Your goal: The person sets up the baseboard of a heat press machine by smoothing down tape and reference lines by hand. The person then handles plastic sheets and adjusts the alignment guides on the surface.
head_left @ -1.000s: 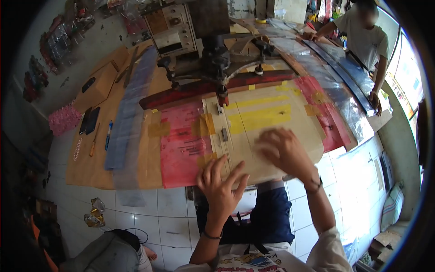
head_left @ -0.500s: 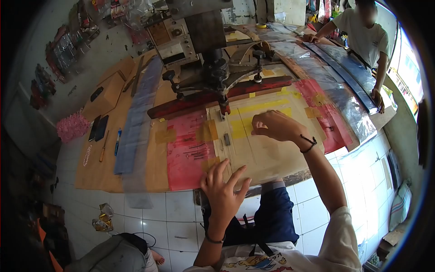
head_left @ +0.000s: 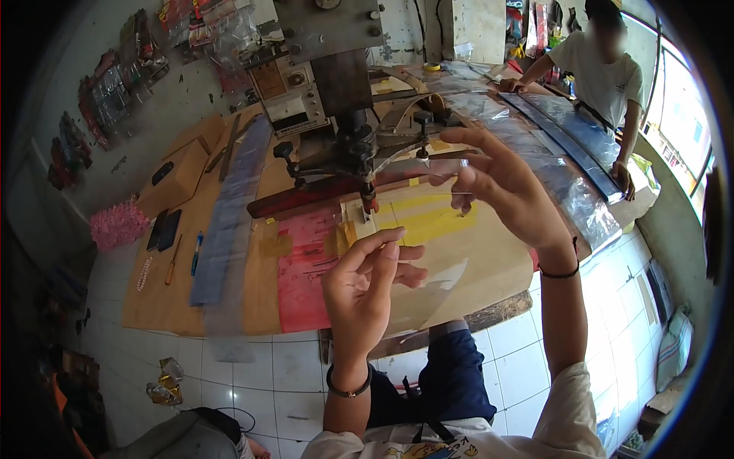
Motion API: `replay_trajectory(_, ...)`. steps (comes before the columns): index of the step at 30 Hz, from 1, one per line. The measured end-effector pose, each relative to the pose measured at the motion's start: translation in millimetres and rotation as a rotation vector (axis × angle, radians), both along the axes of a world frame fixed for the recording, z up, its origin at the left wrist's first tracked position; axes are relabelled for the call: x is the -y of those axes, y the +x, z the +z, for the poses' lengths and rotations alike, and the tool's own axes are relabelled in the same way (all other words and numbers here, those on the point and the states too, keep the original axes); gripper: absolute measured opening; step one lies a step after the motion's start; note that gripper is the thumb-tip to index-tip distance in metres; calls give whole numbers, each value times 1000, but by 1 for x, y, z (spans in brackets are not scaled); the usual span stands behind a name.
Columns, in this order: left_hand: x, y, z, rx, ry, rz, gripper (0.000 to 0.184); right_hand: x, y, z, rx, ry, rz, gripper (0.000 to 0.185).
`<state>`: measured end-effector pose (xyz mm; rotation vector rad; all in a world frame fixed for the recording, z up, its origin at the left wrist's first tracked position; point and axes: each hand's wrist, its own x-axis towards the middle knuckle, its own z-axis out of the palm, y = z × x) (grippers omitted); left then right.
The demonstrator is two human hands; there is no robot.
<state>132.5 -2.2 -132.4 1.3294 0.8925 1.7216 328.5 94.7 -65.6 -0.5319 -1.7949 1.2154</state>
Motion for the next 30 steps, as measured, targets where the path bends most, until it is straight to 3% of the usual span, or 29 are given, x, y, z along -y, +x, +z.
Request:
replay_trajectory(12, 18, 1, 21, -26, 11, -20, 28, 34, 2, 2, -56, 24, -41, 54)
replay_trajectory(15, 17, 3, 32, -57, -19, 30, 30, 39, -2, -7, -140, 159, -87, 54)
replay_trajectory(19, 16, 5, 32, -54, 0, 81, 31, 48, -8, -14, -248, 50, -21, 54)
replay_trajectory(22, 17, -2, 29, -26, -10, -5, 31, 50, -3, -14, -92, -20, -30, 49)
replay_trajectory(30, 10, -11, 45, -52, 57, -90, 36, 53, -6, -18, -125, -5, -43, 41)
